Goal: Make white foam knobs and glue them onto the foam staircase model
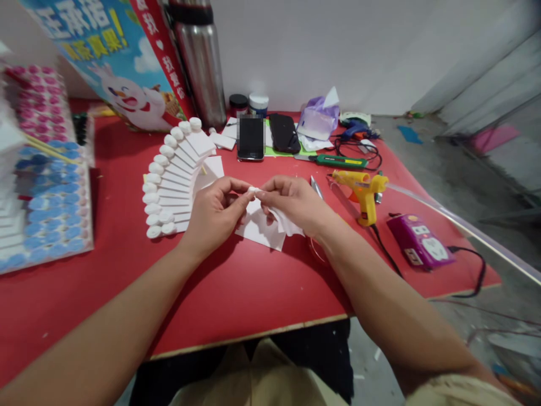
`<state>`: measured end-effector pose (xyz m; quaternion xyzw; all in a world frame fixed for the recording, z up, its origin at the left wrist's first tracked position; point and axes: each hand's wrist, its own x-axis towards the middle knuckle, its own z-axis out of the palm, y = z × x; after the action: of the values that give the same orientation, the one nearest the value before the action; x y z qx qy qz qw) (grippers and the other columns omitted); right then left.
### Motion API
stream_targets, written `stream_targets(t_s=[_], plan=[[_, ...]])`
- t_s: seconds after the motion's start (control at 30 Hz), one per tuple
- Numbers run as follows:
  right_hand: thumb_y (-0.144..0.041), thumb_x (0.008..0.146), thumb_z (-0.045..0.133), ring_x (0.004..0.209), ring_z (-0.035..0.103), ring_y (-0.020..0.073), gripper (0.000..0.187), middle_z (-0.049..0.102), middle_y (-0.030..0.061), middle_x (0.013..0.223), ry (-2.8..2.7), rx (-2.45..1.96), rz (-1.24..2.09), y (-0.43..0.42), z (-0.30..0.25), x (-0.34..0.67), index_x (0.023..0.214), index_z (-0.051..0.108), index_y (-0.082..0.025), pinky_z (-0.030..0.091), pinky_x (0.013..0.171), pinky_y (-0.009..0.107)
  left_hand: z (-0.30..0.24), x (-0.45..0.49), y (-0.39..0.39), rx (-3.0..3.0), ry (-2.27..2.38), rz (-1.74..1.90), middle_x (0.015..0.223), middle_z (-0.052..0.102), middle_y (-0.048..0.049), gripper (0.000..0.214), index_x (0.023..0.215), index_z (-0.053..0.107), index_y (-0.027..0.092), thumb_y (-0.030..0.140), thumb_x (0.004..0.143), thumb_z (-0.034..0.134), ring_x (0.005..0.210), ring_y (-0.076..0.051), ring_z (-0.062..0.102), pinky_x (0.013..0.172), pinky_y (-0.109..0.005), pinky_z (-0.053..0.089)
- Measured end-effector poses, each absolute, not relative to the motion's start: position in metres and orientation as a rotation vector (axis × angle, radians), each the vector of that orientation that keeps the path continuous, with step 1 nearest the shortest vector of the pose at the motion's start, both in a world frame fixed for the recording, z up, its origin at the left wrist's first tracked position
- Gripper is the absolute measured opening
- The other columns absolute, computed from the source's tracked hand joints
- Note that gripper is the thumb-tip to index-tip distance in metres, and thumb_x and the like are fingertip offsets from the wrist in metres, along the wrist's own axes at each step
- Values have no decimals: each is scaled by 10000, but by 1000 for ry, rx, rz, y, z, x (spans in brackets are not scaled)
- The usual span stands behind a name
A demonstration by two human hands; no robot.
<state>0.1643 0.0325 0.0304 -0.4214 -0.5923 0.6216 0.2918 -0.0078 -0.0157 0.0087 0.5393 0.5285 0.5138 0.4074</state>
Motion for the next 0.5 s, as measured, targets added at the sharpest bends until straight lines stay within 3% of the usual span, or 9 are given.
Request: stream_targets(t_s=[0.17,0.5], plan=[[-267,897,654,624,560,125,172,676,14,685,-1906,-1178,975,21,30,159,758,637,-169,380,578,251,6,-2,-19,1373,1360,1368,564,640,24,200,928,695,171,362,889,739,450,-112,595,440,-210,472],[-306,959,586,655,628,158,190,718,52,743,-1930,-1126,1048,20,26,159,819,634,-187,441,610,271,1,1,-26,1814,1489,1433,815,731,-35,170,1016,752,188,288,976,621,702,-149,693,720,-282,569]])
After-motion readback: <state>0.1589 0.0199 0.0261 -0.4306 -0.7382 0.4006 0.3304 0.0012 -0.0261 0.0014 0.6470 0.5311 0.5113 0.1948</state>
